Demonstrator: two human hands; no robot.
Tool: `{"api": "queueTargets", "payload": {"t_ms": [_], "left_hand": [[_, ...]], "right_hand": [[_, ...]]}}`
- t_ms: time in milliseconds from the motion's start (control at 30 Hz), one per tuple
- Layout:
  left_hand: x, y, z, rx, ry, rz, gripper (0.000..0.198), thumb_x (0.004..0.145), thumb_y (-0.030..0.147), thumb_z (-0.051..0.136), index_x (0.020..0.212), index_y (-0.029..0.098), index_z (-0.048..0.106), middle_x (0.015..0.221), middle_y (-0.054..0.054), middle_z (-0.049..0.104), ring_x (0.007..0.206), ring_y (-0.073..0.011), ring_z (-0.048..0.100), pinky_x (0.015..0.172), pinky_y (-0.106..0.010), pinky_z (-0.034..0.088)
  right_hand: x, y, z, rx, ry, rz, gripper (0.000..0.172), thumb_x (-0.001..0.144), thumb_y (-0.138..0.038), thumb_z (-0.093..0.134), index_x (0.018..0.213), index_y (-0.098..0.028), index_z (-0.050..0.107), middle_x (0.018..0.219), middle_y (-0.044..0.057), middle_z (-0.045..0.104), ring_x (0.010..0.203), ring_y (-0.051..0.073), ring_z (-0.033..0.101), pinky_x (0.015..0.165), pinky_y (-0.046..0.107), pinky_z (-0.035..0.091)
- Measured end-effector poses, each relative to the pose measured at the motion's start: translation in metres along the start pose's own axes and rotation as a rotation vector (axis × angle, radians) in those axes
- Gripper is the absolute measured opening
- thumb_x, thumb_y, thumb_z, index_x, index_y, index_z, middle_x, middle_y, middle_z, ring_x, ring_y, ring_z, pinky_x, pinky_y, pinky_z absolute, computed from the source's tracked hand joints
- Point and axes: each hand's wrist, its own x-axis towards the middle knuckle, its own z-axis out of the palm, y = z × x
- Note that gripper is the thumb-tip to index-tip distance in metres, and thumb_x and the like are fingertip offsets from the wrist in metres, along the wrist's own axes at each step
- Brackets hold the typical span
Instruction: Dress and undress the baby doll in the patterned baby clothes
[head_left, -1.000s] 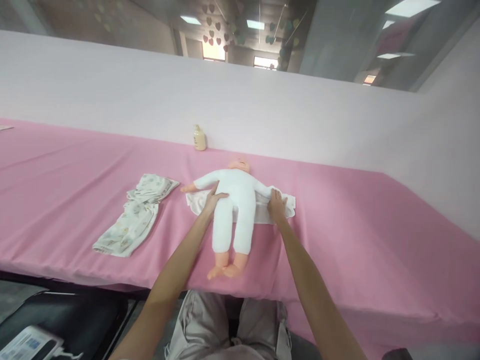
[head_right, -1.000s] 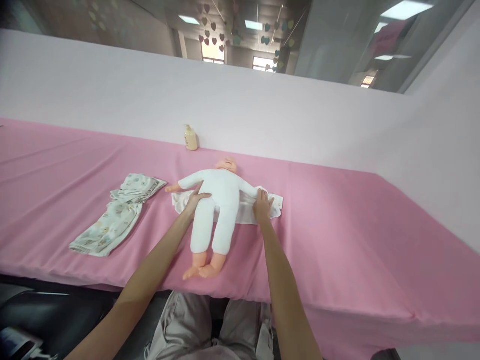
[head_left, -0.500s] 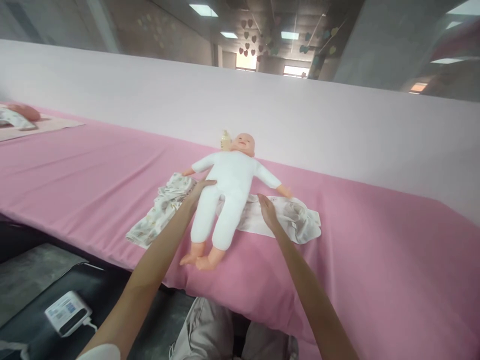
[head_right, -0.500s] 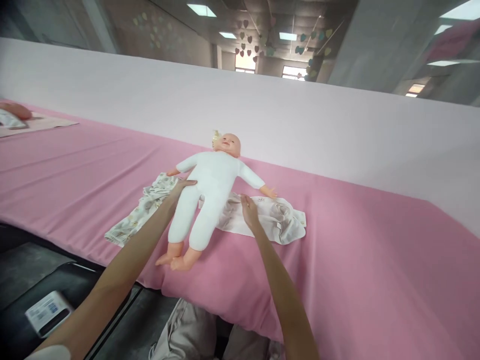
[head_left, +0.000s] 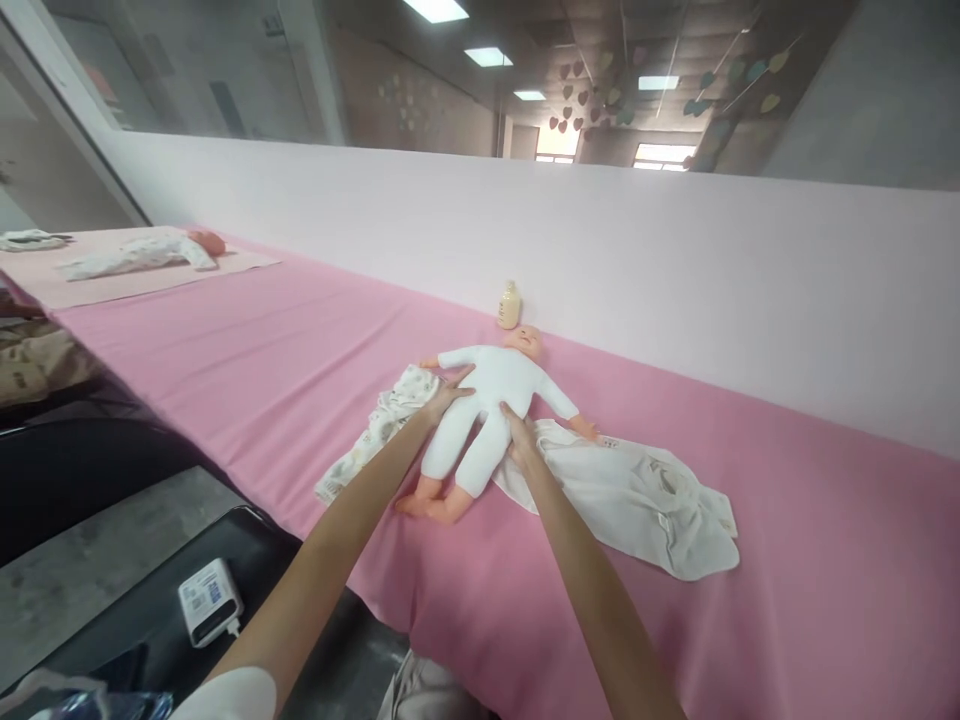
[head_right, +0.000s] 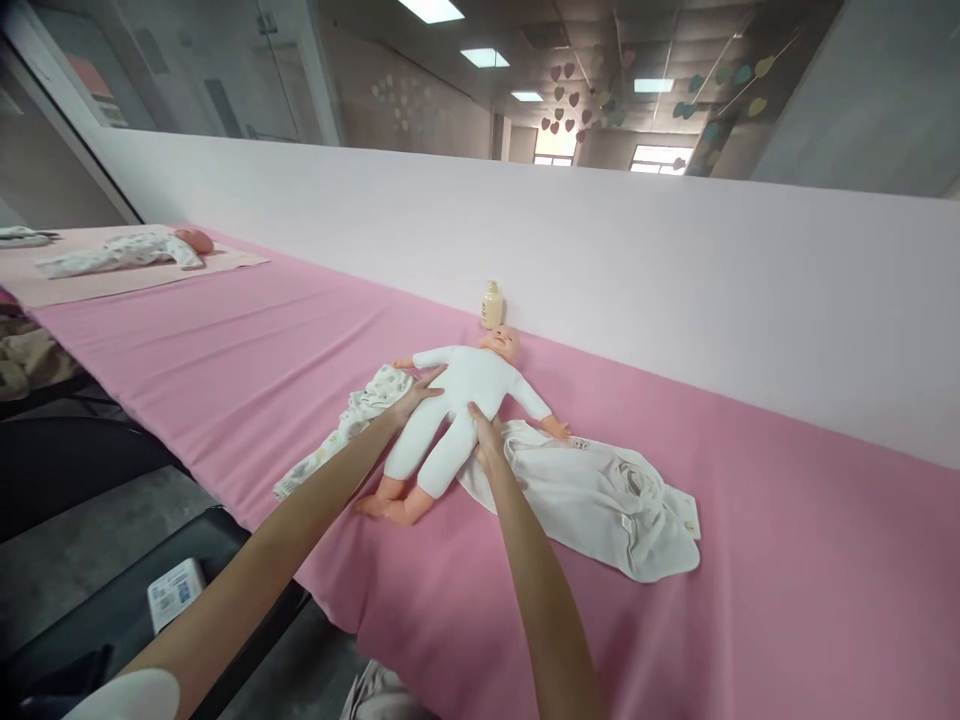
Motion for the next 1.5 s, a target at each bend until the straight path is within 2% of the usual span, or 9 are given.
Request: {"api": "queueTargets", "payload": {"t_ms": [367, 567, 700, 800, 967, 1133, 1300, 1400, 1500], "left_hand": [[0.014, -0.042, -0.026, 0.154, 0.027, -0.076, 0.060, 0.066, 0.026, 0.071, 0.124, 0.022, 0.056, 0.133, -0.007, 0.054, 0.122, -0.0256, 0.050, 0.104, -0.039, 0.040], [-0.025, -0.037, -0.015, 0.826, 0.054, 0.331, 0.034, 0.079, 0.026, 0.055, 0.112, 0.020, 0.062, 0.125, -0.007, 0.057, 0.118, -0.0217, 0.052, 0.105, -0.042, 0.037], [-0.055, -0.028, 0.020, 1.034, -0.221, 0.468, 0.030, 0.085, 0.026, 0.048, 0.112, 0.021, 0.062, 0.131, -0.006, 0.052, 0.128, -0.0207, 0.042, 0.111, -0.040, 0.031], [-0.068, -0.034, 0.055, 1.149, -0.415, 0.509, 0.031, 0.087, 0.029, 0.047, 0.113, 0.020, 0.061, 0.137, -0.008, 0.046, 0.134, -0.0243, 0.032, 0.112, -0.044, 0.026], [-0.091, -0.043, 0.121, 1.067, -0.498, 0.615, 0.047, 0.087, 0.031, 0.047, 0.132, 0.017, 0.043, 0.140, -0.013, 0.041, 0.133, -0.0241, 0.034, 0.111, -0.043, 0.028], [-0.139, -0.013, 0.169, 0.902, -0.649, 0.841, 0.031, 0.089, 0.035, 0.044, 0.113, 0.017, 0.053, 0.125, -0.013, 0.055, 0.122, -0.0245, 0.046, 0.105, -0.043, 0.035], [-0.186, 0.055, 0.163, 0.807, -0.696, 0.916, 0.030, 0.083, 0.040, 0.053, 0.064, 0.017, 0.047, 0.060, 0.000, 0.051, 0.058, -0.0125, 0.049, 0.058, -0.026, 0.042], [-0.213, 0.099, 0.143, 0.725, -0.705, 0.924, 0.039, 0.079, 0.040, 0.061, 0.056, 0.017, 0.039, 0.049, 0.006, 0.037, 0.046, -0.0067, 0.034, 0.047, -0.022, 0.029], [-0.238, 0.135, 0.126, 0.674, -0.743, 0.873, 0.029, 0.084, 0.035, 0.056, 0.063, 0.016, 0.051, 0.053, 0.004, 0.048, 0.047, -0.0066, 0.041, 0.047, -0.021, 0.031]], "right_hand": [[0.031, -0.007, -0.006, -0.770, 0.247, -0.111, 0.040, 0.081, -0.037, 0.053, 0.109, -0.010, 0.058, 0.103, 0.012, 0.068, 0.091, 0.022, 0.064, 0.079, 0.033, 0.051], [-0.011, -0.077, -0.100, -1.314, 0.524, -0.210, 0.047, 0.087, -0.014, 0.023, 0.126, -0.005, 0.048, 0.128, 0.020, 0.053, 0.121, 0.023, 0.046, 0.102, 0.036, 0.031], [-0.061, -0.113, -0.171, -1.667, 0.459, -0.146, 0.037, 0.081, -0.015, 0.041, 0.113, -0.006, 0.057, 0.109, 0.020, 0.062, 0.111, 0.029, 0.052, 0.103, 0.050, 0.019], [-0.094, -0.130, -0.189, -1.862, 0.329, -0.141, 0.023, 0.080, -0.014, 0.044, 0.091, -0.011, 0.064, 0.092, 0.012, 0.067, 0.097, 0.024, 0.057, 0.104, 0.048, 0.019], [-0.163, -0.150, -0.158, -2.081, 0.045, -0.472, 0.021, 0.081, -0.012, 0.042, 0.085, -0.016, 0.062, 0.086, 0.007, 0.065, 0.088, 0.020, 0.056, 0.101, 0.037, 0.029], [-0.261, -0.170, -0.093, -1.825, -0.138, -0.710, 0.014, 0.081, -0.015, 0.048, 0.083, -0.018, 0.062, 0.068, 0.002, 0.062, 0.061, 0.013, 0.052, 0.058, 0.024, 0.038], [-0.347, -0.209, -0.056, -1.601, -0.034, -0.721, 0.018, 0.079, -0.028, 0.061, 0.065, -0.018, 0.055, 0.053, -0.004, 0.051, 0.047, 0.006, 0.038, 0.047, 0.021, 0.029], [-0.380, -0.233, -0.055, -1.477, 0.038, -0.588, 0.034, 0.074, -0.037, 0.068, 0.055, -0.018, 0.047, 0.050, -0.004, 0.045, 0.048, 0.007, 0.038, 0.046, 0.023, 0.029], [-0.402, -0.252, -0.057, -1.230, 0.029, -0.425, 0.034, 0.071, -0.041, 0.070, 0.056, -0.019, 0.049, 0.056, -0.002, 0.050, 0.051, 0.010, 0.045, 0.045, 0.024, 0.035]]}}
